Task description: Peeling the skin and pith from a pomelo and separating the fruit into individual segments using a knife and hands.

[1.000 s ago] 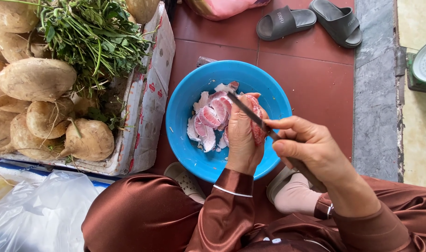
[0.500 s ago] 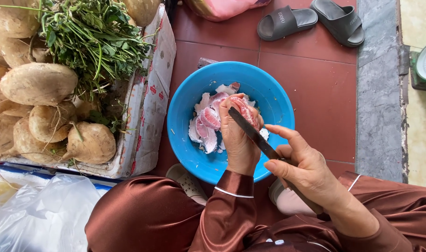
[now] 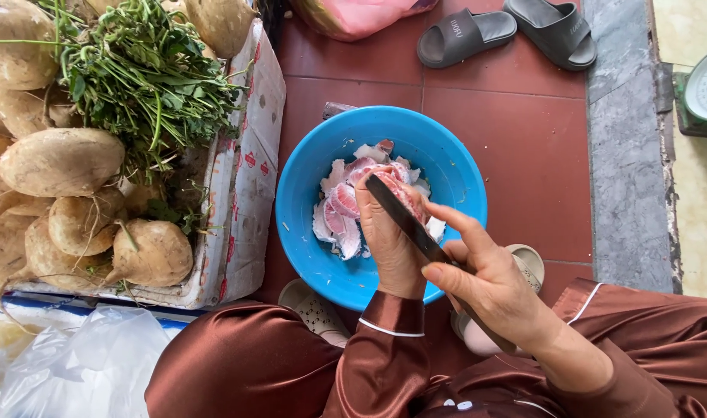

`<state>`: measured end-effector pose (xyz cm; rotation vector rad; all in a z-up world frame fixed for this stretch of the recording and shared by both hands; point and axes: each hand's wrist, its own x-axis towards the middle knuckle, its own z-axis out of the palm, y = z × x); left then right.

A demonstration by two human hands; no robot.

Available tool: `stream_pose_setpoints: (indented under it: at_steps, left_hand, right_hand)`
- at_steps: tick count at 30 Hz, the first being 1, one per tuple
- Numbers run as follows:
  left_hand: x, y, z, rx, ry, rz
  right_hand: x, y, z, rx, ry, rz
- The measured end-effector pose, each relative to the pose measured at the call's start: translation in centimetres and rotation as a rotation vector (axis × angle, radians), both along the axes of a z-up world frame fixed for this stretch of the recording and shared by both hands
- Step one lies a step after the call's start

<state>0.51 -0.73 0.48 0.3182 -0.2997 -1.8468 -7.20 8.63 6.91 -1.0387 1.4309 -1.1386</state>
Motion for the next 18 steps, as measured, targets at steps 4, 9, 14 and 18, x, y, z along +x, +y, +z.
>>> stream_pose_setpoints:
  at_steps: [4,9,14,18]
  left_hand:
    - [0.0,0.2,-0.1,-0.032,-0.048,0.019]
    - [-0.6,0.9,-0.6,-0.038,-0.073,-0.023]
    - [-0.1,0.4,0.0,-0.047,-0.07,0.013]
    - [-0.7,1.3,-1.1,0.015,-0.034,-0.024]
  right_hand:
    - [-0.1,0.6,-0.2,0.061,-0.068,-0.031]
    - [0.0,-0.3,0.6,-0.026,-0.013,-0.044]
    - [0.1,1.1,-0.1,0.069,0.082,-0.082]
    - [0.3,-0.2,1.4,0.025,0.204,-0.059]
